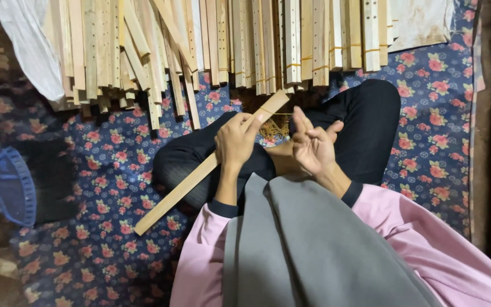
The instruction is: The person is wrapping the ends of thin wooden slats with a small piece of material, likely tape or a rubber band, while sitting on the floor.
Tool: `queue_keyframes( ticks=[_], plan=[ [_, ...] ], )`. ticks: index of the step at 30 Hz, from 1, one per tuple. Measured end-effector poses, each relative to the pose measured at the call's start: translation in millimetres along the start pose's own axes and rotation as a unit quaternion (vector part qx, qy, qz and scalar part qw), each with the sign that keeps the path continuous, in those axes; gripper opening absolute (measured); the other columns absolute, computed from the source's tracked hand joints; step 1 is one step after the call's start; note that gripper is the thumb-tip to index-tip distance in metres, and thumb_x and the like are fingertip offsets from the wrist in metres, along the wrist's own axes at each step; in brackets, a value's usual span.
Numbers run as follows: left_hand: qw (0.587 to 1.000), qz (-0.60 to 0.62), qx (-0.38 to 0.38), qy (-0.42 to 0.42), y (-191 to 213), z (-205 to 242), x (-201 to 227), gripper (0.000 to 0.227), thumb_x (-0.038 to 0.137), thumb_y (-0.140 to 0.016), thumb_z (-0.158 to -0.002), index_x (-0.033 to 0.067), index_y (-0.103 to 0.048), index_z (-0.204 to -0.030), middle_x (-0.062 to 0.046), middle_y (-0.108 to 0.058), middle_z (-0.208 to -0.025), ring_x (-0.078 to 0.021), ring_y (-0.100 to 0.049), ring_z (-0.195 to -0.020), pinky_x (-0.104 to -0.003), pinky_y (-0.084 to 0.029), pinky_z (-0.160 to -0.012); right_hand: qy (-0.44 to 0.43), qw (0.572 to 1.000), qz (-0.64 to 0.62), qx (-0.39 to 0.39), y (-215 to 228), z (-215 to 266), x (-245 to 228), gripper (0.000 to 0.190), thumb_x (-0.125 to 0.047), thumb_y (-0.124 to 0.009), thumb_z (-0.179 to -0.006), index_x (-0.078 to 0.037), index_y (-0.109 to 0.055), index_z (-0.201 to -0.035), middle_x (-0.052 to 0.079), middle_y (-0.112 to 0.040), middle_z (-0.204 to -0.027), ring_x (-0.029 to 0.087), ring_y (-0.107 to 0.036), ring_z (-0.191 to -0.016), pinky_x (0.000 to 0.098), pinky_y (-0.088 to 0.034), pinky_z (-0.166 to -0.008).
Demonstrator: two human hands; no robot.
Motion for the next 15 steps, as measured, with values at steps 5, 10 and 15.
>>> queue_keyframes(
  ticks=[5, 10, 15],
  plan=[
    [0.998, -0.009, -0.047, -0.028, -7, 15, 9, 0.042, 0.062, -0.062, -0.087, 0.0234, -0.075, -0.099, -0.004, -0.076, -0.087, -0.0332, -0.073, -0.096, -0.046, -0.055, -0.087, 0.065, 0.96, 0.059, 0.265, 34, -17, -10, 0.067, 0.017, -0.041, -0.089, -0.003, -0.044, -0.153, 0.02, -0.054, -0.149, 0.03, -0.063, -0.127, 0.0296, -0.057, -0.1],
    [0.997, -0.008, -0.05, -0.053, -10, 22, 14, 0.041, 0.057, -0.063, -0.089, 0.0184, -0.075, -0.098, -0.008, -0.076, -0.087, -0.0347, -0.074, -0.093, -0.047, -0.055, -0.085, 0.1, 0.898, 0.17, 0.394, 36, -12, -19, 0.037, -0.003, -0.064, -0.098, -0.002, -0.062, -0.135, 0.012, -0.068, -0.127, 0.018, -0.072, -0.106, 0.0235, -0.062, -0.092],
    [0.997, -0.012, -0.051, -0.062, -12, 23, 13, 0.041, 0.056, -0.063, -0.089, 0.0181, -0.075, -0.099, -0.008, -0.076, -0.09, -0.0339, -0.074, -0.094, -0.045, -0.056, -0.086, 0.139, 0.828, 0.481, 0.253, 20, -12, -38, 0.052, -0.03, -0.056, -0.103, -0.007, -0.049, -0.15, 0.0, -0.068, -0.122, 0.005, -0.07, -0.096, 0.0313, -0.063, -0.095]
  ],
)
Point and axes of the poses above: each hand's wrist, its own z-axis away from the middle knuckle, its own y-axis out of the back of the hand, x = y × z, the point moved 6 cm from there along -z, towards the middle knuckle
